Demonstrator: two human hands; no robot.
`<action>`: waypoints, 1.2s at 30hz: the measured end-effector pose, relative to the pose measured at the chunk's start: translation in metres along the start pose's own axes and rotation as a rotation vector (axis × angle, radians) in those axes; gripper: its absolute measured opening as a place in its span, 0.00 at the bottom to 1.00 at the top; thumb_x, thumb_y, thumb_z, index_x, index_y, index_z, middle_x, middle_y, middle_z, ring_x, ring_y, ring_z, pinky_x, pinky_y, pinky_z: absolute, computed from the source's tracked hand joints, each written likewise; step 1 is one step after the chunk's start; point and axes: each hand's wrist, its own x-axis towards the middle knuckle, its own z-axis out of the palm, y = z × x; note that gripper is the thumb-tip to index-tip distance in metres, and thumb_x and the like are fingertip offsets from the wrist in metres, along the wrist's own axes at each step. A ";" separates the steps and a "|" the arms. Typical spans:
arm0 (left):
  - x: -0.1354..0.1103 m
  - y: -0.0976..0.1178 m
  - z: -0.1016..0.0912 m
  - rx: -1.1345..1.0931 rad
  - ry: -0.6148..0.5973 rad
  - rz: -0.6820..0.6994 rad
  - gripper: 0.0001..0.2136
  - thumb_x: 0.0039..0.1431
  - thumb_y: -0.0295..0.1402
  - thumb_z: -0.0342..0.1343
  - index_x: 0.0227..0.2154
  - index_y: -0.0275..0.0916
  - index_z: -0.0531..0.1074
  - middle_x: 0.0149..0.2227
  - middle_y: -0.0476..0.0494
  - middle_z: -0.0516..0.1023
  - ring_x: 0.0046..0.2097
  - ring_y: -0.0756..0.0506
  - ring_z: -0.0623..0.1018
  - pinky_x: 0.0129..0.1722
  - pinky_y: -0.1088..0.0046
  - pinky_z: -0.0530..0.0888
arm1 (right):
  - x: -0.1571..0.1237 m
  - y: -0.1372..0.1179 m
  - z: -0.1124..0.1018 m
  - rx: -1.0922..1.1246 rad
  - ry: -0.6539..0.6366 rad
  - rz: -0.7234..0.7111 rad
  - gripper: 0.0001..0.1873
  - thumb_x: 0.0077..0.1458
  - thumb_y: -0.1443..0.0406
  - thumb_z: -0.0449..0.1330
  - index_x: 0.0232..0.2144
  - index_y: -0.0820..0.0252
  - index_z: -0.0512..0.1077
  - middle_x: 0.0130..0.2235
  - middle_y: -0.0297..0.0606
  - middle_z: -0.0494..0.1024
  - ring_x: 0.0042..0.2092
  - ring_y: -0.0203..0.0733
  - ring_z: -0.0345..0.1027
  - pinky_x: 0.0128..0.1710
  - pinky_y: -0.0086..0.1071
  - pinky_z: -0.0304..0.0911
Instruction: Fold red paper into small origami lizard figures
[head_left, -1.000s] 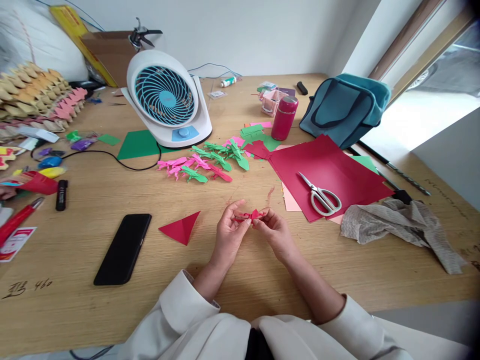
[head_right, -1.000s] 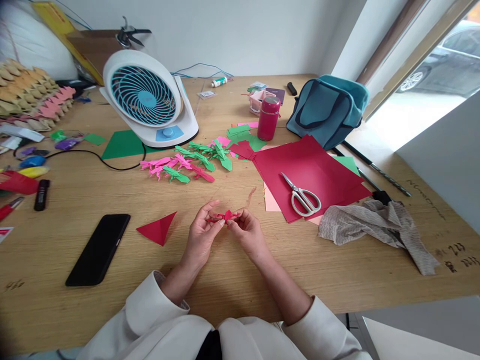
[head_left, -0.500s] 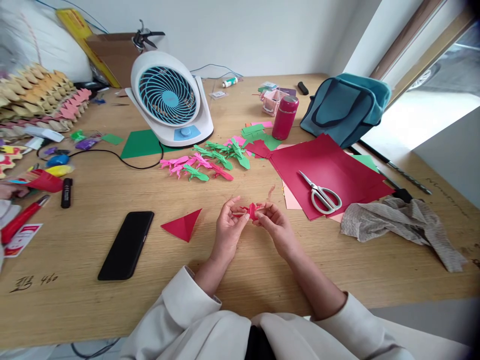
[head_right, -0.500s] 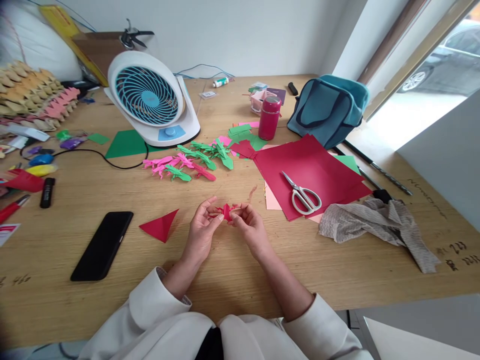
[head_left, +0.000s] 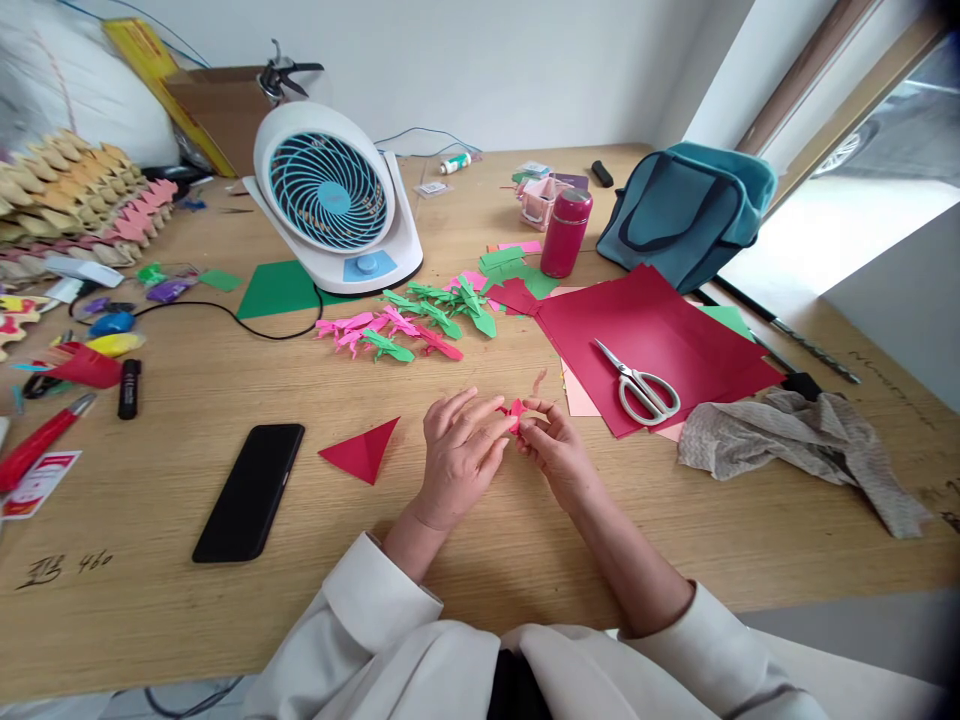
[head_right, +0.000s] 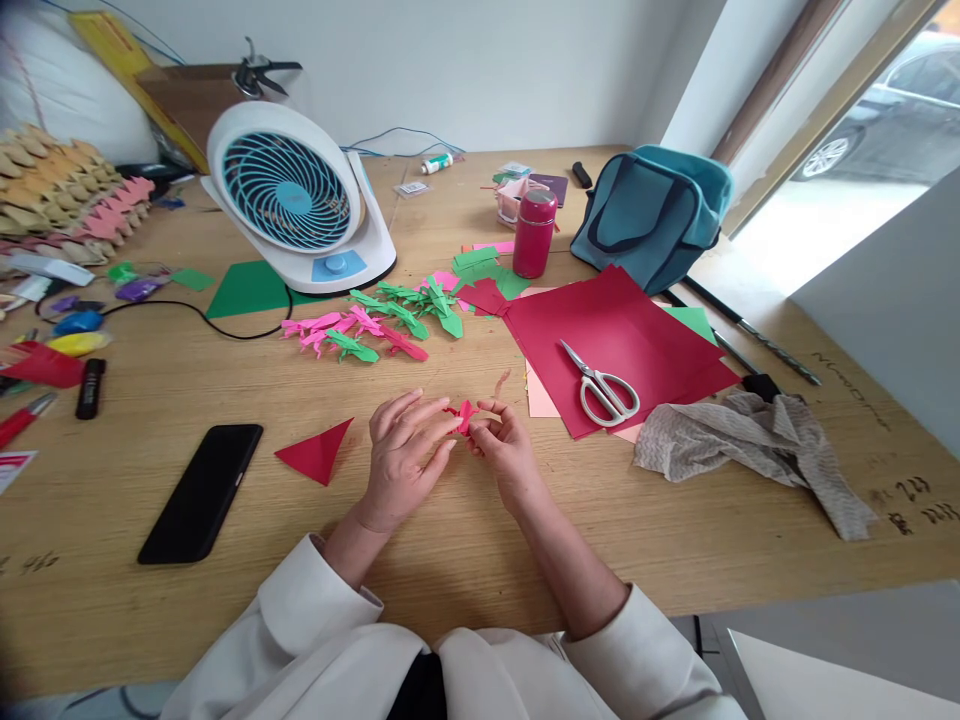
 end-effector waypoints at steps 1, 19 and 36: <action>0.000 -0.001 0.000 0.019 -0.033 0.017 0.15 0.57 0.28 0.59 0.46 0.53 0.77 0.53 0.47 0.77 0.62 0.36 0.65 0.64 0.51 0.51 | -0.001 -0.001 0.001 0.000 -0.001 0.014 0.25 0.41 0.58 0.71 0.40 0.55 0.66 0.27 0.26 0.74 0.26 0.32 0.64 0.28 0.28 0.58; 0.000 -0.004 0.003 -0.396 0.064 -0.447 0.05 0.56 0.32 0.61 0.33 0.43 0.81 0.33 0.45 0.83 0.35 0.45 0.79 0.41 0.67 0.74 | -0.010 -0.014 -0.005 -0.505 -0.050 -0.413 0.13 0.57 0.56 0.61 0.43 0.52 0.73 0.42 0.37 0.74 0.41 0.41 0.67 0.40 0.34 0.62; -0.001 -0.006 0.009 -0.737 -0.082 -0.672 0.08 0.53 0.37 0.63 0.31 0.37 0.79 0.32 0.45 0.82 0.35 0.47 0.79 0.37 0.74 0.74 | -0.007 0.003 -0.001 -0.621 -0.147 -0.342 0.09 0.54 0.59 0.64 0.31 0.56 0.70 0.30 0.34 0.75 0.32 0.39 0.68 0.35 0.33 0.63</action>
